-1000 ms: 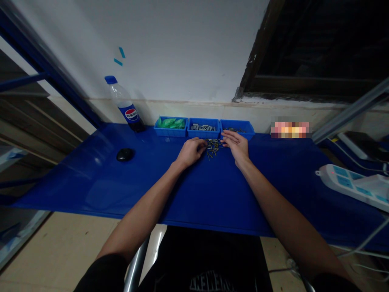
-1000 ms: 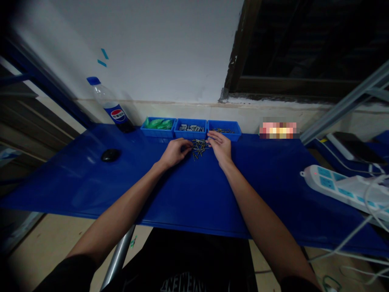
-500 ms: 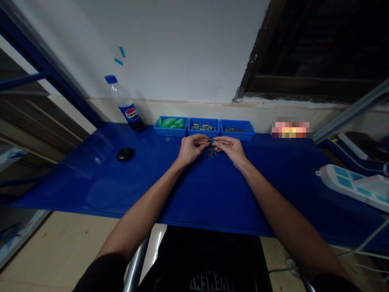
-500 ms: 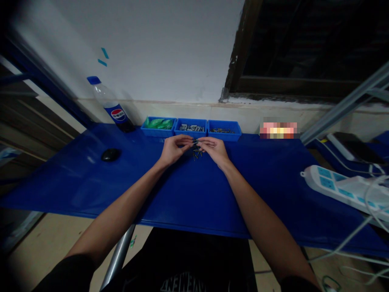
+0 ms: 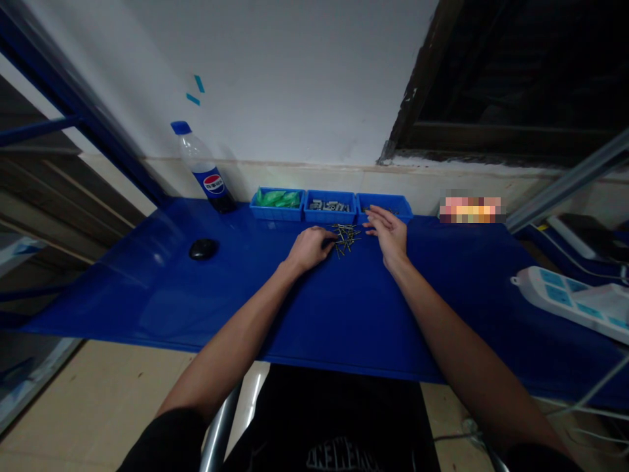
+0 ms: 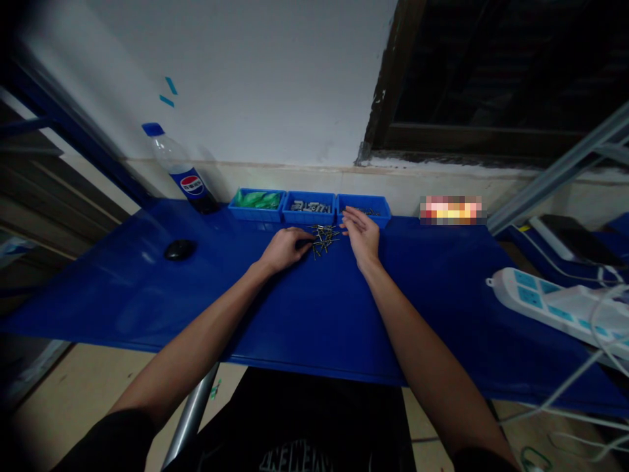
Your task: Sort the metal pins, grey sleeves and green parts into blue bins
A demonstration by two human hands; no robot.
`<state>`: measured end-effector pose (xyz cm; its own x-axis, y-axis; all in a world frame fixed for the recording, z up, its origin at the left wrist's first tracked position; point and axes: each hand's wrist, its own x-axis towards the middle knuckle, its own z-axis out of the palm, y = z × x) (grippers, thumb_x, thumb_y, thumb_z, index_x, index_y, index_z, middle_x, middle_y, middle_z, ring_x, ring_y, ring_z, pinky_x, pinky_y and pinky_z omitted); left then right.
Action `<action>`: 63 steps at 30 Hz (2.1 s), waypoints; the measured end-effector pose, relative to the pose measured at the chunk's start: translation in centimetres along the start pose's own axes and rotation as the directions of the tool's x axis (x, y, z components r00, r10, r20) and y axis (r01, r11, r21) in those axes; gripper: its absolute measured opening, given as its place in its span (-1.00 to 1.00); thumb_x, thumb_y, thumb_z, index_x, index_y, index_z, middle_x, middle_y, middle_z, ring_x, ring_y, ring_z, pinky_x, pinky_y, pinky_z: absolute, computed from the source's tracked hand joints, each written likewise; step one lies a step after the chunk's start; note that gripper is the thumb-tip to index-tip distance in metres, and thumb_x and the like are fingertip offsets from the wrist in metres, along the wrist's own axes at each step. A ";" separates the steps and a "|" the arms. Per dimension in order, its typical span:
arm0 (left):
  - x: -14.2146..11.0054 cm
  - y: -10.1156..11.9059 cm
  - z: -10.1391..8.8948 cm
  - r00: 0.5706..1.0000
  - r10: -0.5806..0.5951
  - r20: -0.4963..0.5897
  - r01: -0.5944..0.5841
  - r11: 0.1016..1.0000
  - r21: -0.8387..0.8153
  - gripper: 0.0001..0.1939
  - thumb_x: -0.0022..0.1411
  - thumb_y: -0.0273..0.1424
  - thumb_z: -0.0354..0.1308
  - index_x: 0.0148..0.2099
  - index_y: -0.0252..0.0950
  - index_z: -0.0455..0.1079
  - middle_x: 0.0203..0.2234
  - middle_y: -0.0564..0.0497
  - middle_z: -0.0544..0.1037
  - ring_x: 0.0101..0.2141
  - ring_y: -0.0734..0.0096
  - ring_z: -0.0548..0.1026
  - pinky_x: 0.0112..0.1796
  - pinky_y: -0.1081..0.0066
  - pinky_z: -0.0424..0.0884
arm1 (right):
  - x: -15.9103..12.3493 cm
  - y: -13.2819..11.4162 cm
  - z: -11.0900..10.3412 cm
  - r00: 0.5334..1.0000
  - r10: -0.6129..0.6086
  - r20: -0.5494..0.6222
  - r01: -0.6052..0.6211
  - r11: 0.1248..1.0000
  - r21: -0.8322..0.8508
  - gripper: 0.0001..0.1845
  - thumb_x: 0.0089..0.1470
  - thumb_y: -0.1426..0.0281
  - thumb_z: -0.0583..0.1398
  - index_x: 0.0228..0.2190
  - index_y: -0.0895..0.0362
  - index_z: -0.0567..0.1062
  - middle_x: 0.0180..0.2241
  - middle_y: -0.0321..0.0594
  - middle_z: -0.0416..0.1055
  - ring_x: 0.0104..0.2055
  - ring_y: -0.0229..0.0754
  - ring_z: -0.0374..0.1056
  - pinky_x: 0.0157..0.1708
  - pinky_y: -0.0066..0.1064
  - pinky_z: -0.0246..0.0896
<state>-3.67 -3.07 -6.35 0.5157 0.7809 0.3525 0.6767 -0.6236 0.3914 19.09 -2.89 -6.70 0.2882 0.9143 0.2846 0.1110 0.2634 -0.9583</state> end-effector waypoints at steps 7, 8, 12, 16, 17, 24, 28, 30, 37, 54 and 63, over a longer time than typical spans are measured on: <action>0.0 -0.3 0.3 0.999 -0.033 -0.020 0.033 0.999 0.018 -0.76 0.36 -0.54 0.15 -0.04 -0.25 0.60 -0.15 -0.11 0.68 -0.11 0.15 0.61 -0.01 0.21 0.53 | -0.3 0.0 0.3 0.999 0.047 0.019 -0.048 0.998 0.028 -0.58 0.05 0.26 0.29 -0.03 0.05 0.63 -0.03 -0.06 0.64 -0.29 -0.10 0.58 -0.32 -0.25 0.50; 0.0 -0.3 0.3 0.999 -0.035 -0.025 0.036 0.999 0.017 -0.76 0.37 -0.54 0.12 -0.04 -0.26 0.59 -0.16 -0.12 0.66 -0.12 0.15 0.60 -0.03 0.21 0.52 | -0.3 0.0 0.4 0.999 0.050 0.019 -0.051 0.998 0.033 -0.59 0.04 0.26 0.30 -0.05 0.05 0.64 -0.04 -0.06 0.65 -0.30 -0.11 0.58 -0.33 -0.26 0.49; 0.0 0.0 0.3 0.998 -0.034 -0.045 0.038 0.994 0.101 -0.74 0.41 -0.56 0.03 0.01 -0.30 0.50 -0.21 -0.16 0.61 -0.15 0.11 0.53 -0.08 0.20 0.51 | -0.5 -0.1 0.5 0.997 0.067 0.026 -0.067 0.997 0.027 -0.62 0.05 0.23 0.32 -0.08 0.03 0.64 -0.06 -0.09 0.65 -0.30 -0.13 0.58 -0.33 -0.27 0.49; 0.0 0.1 0.3 0.997 -0.054 -0.059 0.062 0.986 0.156 -0.71 0.40 -0.59 -0.01 0.04 -0.32 0.47 -0.21 -0.18 0.55 -0.21 0.14 0.52 -0.11 0.21 0.50 | -0.6 -0.3 0.5 0.997 0.066 0.034 -0.067 0.997 0.035 -0.64 0.04 0.20 0.33 -0.11 0.03 0.64 -0.08 -0.09 0.65 -0.30 -0.12 0.57 -0.34 -0.27 0.47; 0.0 0.1 0.2 0.995 -0.062 -0.074 0.072 0.988 0.134 -0.69 0.41 -0.60 -0.03 0.05 -0.32 0.46 -0.18 -0.19 0.54 -0.22 0.15 0.52 -0.12 0.22 0.50 | -0.6 -0.4 0.5 0.997 0.068 0.035 -0.069 0.997 0.040 -0.64 0.03 0.19 0.34 -0.12 0.03 0.64 -0.09 -0.09 0.65 -0.31 -0.12 0.57 -0.35 -0.27 0.46; 0.3 0.6 0.1 0.943 -0.061 -0.328 -0.032 0.962 -0.270 -0.68 0.30 -0.61 0.17 0.08 -0.31 0.47 -0.22 -0.07 0.53 -0.27 0.35 0.54 -0.13 0.33 0.54 | -1.0 -0.8 0.8 0.992 0.072 0.103 -0.075 0.997 0.032 -0.68 0.00 0.21 0.32 -0.19 0.05 0.65 -0.33 -0.20 0.66 -0.45 -0.22 0.48 -0.43 -0.36 0.36; 0.5 0.8 0.5 0.933 -0.113 -0.341 -0.057 0.890 -0.453 -0.67 0.26 -0.58 0.24 0.07 -0.30 0.47 -0.15 -0.08 0.55 -0.29 0.42 0.58 -0.16 0.35 0.59 | -1.2 -0.8 1.0 0.970 0.088 0.225 -0.101 0.994 0.050 -0.67 -0.02 0.18 0.36 -0.22 0.09 0.67 -0.47 -0.24 0.60 -0.52 -0.25 0.41 -0.49 -0.38 0.29; 0.6 0.7 0.8 0.940 -0.106 -0.325 -0.079 0.858 -0.507 -0.67 0.26 -0.58 0.25 0.07 -0.32 0.47 -0.15 -0.10 0.55 -0.30 0.44 0.59 -0.15 0.34 0.60 | -1.4 -0.8 1.1 0.957 0.096 0.273 -0.121 0.990 0.075 -0.66 -0.06 0.15 0.40 -0.27 0.11 0.68 -0.45 -0.20 0.61 -0.50 -0.23 0.43 -0.46 -0.36 0.32; 0.6 0.6 1.1 0.950 -0.083 -0.301 -0.102 0.830 -0.549 -0.69 0.24 -0.55 0.29 0.04 -0.33 0.49 -0.15 -0.10 0.57 -0.26 0.43 0.61 -0.13 0.34 0.62 | -1.7 -0.7 1.5 0.938 0.125 0.324 -0.166 0.981 0.104 -0.63 -0.18 0.11 0.48 -0.38 0.12 0.69 -0.48 -0.18 0.62 -0.46 -0.18 0.48 -0.36 -0.28 0.43; 0.1 0.0 0.7 0.992 0.126 0.019 -0.126 0.992 -0.018 -0.70 0.31 -0.56 0.15 0.01 -0.29 0.62 -0.02 -0.10 0.68 0.03 0.18 0.60 0.12 0.18 0.51 | 0.3 1.3 0.3 0.996 -0.034 -0.077 0.037 0.999 0.038 -0.51 -0.08 0.38 0.37 -0.04 0.13 0.62 0.01 0.01 0.62 0.08 0.09 0.55 0.10 -0.01 0.48; 0.1 -0.2 0.3 0.998 0.057 -0.021 -0.058 0.998 -0.017 -0.68 0.32 -0.63 0.11 -0.02 -0.31 0.63 -0.10 -0.11 0.69 -0.09 0.18 0.64 0.01 0.24 0.55 | 0.0 1.2 0.4 1.000 0.007 -0.028 -0.007 1.000 0.027 -0.60 -0.04 0.34 0.32 -0.10 0.14 0.64 -0.07 0.01 0.64 -0.14 0.03 0.61 -0.12 -0.10 0.55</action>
<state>-3.55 -2.83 -6.65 0.5423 0.7429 0.3924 0.6369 -0.6681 0.3847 18.84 -2.46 -7.85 0.3156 0.9072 0.2782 0.0831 0.2656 -0.9605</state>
